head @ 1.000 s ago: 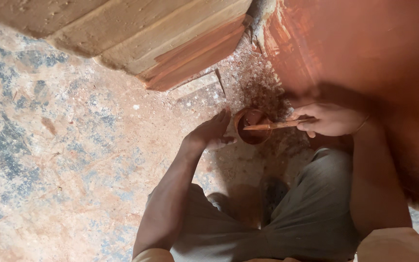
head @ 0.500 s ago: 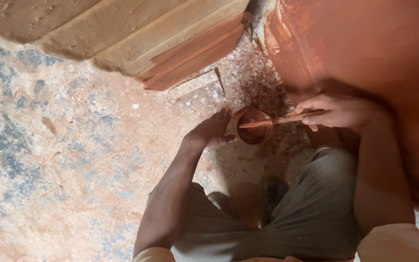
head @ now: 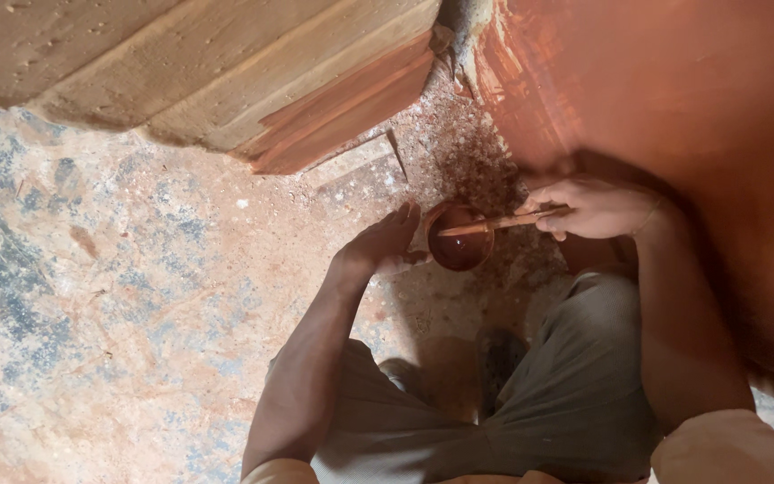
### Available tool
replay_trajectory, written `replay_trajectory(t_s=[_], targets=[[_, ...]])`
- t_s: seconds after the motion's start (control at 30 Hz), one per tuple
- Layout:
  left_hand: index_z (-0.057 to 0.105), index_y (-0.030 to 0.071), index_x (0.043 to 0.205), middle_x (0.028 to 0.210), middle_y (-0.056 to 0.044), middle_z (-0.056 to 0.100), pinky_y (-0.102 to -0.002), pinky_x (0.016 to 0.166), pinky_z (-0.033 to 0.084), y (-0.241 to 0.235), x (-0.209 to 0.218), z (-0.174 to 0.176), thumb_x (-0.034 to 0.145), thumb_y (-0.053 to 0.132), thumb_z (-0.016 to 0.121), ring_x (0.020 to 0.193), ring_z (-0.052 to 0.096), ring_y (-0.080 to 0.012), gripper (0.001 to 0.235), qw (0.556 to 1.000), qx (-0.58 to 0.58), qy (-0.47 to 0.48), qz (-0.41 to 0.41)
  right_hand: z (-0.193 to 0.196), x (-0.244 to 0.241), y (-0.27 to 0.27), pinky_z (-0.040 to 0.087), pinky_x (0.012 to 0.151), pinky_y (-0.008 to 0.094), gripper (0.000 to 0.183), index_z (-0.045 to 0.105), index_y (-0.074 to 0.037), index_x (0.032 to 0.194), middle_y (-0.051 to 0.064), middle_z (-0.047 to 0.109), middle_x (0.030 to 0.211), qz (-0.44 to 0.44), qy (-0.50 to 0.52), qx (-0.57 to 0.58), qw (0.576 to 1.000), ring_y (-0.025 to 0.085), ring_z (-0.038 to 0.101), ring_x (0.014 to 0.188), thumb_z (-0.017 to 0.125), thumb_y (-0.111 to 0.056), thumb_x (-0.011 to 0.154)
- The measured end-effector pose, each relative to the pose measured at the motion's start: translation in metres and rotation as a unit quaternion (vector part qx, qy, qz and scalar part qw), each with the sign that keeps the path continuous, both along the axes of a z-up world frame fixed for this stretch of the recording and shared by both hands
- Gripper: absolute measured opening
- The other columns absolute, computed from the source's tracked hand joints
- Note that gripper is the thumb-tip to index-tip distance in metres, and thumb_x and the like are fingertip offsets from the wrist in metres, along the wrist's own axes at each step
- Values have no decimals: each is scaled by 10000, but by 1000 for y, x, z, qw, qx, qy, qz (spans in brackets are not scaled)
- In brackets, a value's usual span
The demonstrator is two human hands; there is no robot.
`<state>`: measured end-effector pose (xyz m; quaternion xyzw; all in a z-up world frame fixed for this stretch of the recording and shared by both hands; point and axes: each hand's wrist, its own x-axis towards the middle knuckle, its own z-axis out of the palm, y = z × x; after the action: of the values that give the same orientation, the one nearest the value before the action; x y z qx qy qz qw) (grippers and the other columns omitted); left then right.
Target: The person paints a wooden structure with reddish-brown paint using a brush. They repeatedly dip the brush into a small container and apply paint to the grooves and flat surfaces of the wood.
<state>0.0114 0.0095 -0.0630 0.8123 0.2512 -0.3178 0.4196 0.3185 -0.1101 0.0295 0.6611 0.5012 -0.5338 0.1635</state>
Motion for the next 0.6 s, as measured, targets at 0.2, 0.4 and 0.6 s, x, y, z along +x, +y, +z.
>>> replay_trajectory(t_s=[0.2, 0.4, 0.6], targets=[[21, 105, 1621, 1703, -130, 28, -393, 1257, 161, 1, 4, -6, 940, 599, 586, 1569, 81, -266, 1013, 1000, 7, -4, -6, -14, 4, -10, 540, 869, 336, 422, 657, -190, 1341, -2, 723, 1093, 25, -9, 54, 998, 120, 703, 913, 632, -342, 948], [19, 108, 1621, 1701, -133, 29, -405, 1251, 169, 2, 8, -8, 935, 620, 579, 1568, 82, -273, 1023, 1000, 14, 1, -3, -5, 1, -9, 528, 891, 343, 384, 679, -202, 1304, 15, 705, 1154, 25, -12, 66, 997, 151, 679, 980, 653, -301, 933], [36, 95, 1622, 1698, -156, 53, -406, 1251, 188, 6, 10, -11, 926, 603, 606, 1566, 103, -284, 1033, 1000, 13, -17, 13, 6, -2, -6, 549, 889, 349, 373, 686, -187, 1297, 37, 723, 1042, 27, -12, 37, 999, 180, 707, 952, 659, -272, 935]])
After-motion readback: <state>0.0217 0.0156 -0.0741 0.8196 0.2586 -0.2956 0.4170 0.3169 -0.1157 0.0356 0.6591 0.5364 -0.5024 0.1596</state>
